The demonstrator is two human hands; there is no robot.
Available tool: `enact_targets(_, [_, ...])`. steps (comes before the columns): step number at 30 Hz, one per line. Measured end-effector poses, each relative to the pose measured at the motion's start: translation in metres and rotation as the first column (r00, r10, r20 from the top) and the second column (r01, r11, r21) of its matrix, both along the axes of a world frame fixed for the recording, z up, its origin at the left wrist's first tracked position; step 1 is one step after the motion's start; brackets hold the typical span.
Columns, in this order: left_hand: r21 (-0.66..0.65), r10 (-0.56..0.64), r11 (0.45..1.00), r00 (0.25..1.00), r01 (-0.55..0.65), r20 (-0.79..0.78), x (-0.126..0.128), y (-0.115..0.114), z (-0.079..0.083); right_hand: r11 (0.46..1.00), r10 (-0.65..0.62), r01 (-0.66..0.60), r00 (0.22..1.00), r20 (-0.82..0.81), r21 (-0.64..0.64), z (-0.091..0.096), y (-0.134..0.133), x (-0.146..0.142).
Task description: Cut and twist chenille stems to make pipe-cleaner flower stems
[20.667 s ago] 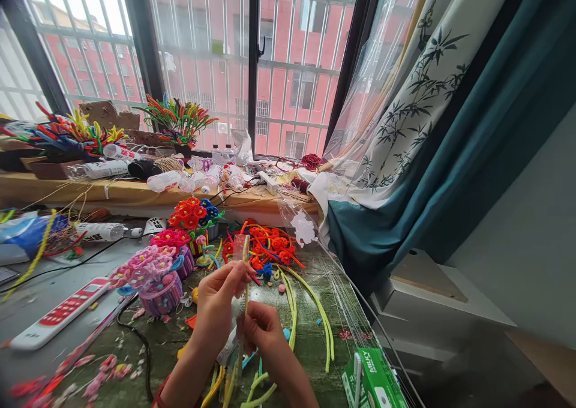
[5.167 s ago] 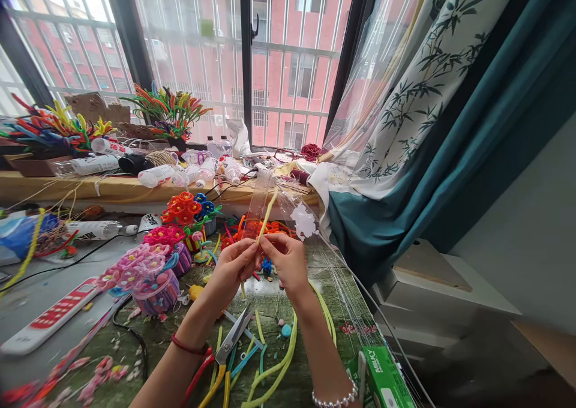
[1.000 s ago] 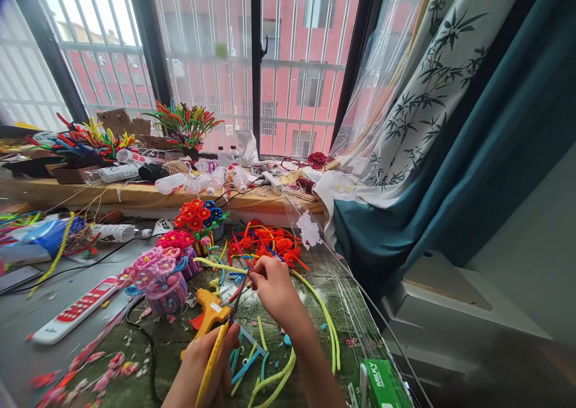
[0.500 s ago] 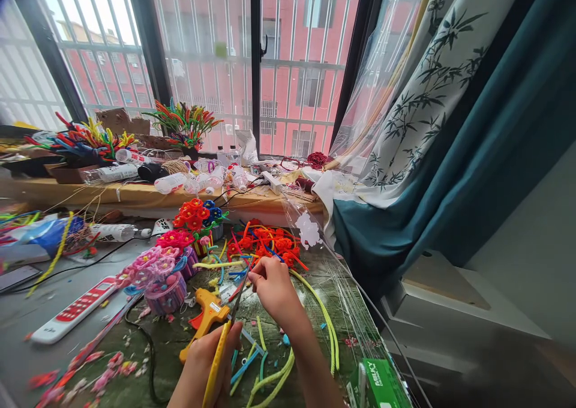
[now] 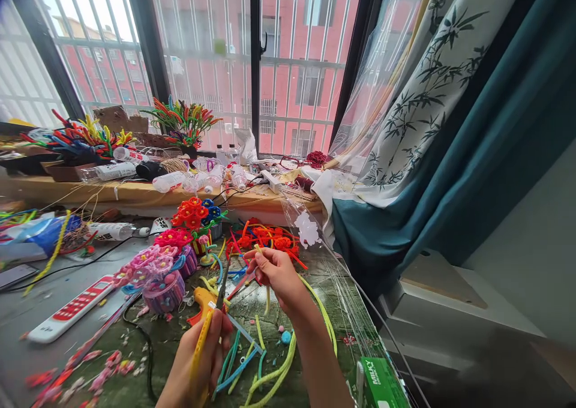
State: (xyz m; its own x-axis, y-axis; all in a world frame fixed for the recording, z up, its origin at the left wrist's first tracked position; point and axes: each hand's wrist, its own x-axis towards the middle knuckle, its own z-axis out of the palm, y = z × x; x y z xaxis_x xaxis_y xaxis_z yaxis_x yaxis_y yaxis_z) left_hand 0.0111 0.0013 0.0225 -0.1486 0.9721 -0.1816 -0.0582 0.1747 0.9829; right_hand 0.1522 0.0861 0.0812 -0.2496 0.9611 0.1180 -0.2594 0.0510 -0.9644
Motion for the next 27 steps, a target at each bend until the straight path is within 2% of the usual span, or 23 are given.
enact_targets(2, [0.039, -0.002, 0.999, 0.999, 0.001, 0.039, -0.003, 0.005, 0.004, 0.998, 0.0, -0.01, 0.986, -0.169, -0.059, 0.002, 0.0, 0.001])
enact_targets(5, [0.185, -0.024, 0.983, 0.999, 0.018, 0.032, -0.007, 0.016, 0.01, 0.991, -0.104, 0.066, 0.932, -0.347, -0.12, 0.001, 0.002, 0.004])
enact_targets(7, [0.256, -0.04, 0.966, 0.999, 0.042, -0.012, -0.01, 0.025, 0.016, 0.979, -0.185, 0.133, 0.901, -0.392, -0.157, -0.001, 0.005, 0.007])
enact_targets(11, [0.226, -0.024, 0.973, 0.996, 0.044, -0.091, -0.013, 0.042, 0.026, 0.972, -0.223, 0.165, 0.872, -0.435, -0.168, -0.004, 0.007, 0.01])
enact_targets(14, [0.223, 0.011, 0.975, 0.994, 0.013, -0.105, -0.014, 0.049, 0.028, 0.976, -0.215, 0.179, 0.873, -0.439, -0.122, -0.002, 0.005, 0.009])
enact_targets(18, [0.253, 0.044, 0.966, 0.999, -0.045, 0.008, -0.014, 0.051, 0.028, 0.97, -0.243, 0.229, 0.884, -0.4, -0.085, 0.005, 0.0, 0.007])
enact_targets(21, [0.323, 0.092, 0.94, 0.993, -0.109, 0.069, -0.013, 0.052, 0.032, 0.97, -0.239, 0.239, 0.9, -0.364, -0.048, 0.007, -0.004, 0.005])
enact_targets(27, [0.401, 0.017, 0.91, 0.977, -0.103, 0.212, -0.01, 0.064, 0.047, 0.975, -0.179, 0.207, 0.949, -0.259, 0.084, 0.005, -0.006, 0.0])
